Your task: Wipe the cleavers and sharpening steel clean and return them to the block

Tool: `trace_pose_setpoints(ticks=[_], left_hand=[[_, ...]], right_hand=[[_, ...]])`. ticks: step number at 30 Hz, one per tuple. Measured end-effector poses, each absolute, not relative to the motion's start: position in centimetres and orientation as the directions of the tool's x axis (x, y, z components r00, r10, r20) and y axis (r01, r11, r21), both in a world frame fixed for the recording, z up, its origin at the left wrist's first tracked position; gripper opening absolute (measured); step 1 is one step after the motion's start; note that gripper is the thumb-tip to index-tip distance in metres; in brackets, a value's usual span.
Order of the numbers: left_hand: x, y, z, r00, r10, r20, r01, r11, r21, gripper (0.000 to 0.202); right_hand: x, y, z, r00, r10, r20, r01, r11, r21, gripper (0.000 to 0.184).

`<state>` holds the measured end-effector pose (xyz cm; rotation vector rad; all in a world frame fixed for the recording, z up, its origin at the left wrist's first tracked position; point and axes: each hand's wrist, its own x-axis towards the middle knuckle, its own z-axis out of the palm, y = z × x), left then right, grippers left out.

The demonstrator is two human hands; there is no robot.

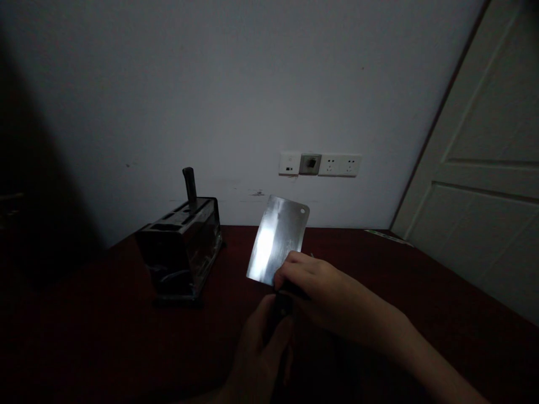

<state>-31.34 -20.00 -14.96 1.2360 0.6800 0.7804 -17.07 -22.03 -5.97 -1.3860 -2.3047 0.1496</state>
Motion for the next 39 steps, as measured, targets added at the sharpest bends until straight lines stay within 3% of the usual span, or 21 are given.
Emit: trace_pose_setpoints(ticks=[8,14,24,31,39], left_hand=[[-31.3,-19.8,-14.3,0.593,0.805,0.017,-0.169,0.104,0.98,0.03],[-31.2,-19.9,-14.9,0.561,0.827,0.029,-0.175,0.085,0.981,0.03],[-31.4,-19.9,-14.1,0.587,0.81,-0.012,-0.133,0.111,0.985,0.031],[-31.2,-20.3,-14.8,0.537,0.843,-0.022,-0.18,0.139,0.974,0.036],[-31.4,-20.1,-14.3,0.575,0.818,0.023,-0.146,0.075,0.987,0.031]], right_hand=[[-16.3,-22.6,-5.1,-0.397,0.878,0.267,0.819,0.47,-0.329,0.011],[-17.2,-22.1,-5.9,-0.418,0.852,0.316,0.822,0.503,-0.267,0.016],[-16.5,-22.7,-5.3,-0.416,0.868,0.271,0.834,0.483,-0.269,0.017],[-17.5,-22.3,-5.9,-0.433,0.844,0.315,0.829,0.511,-0.228,0.016],[-16.6,-22.9,-5.0,-0.411,0.863,0.295,0.818,0.492,-0.299,0.014]])
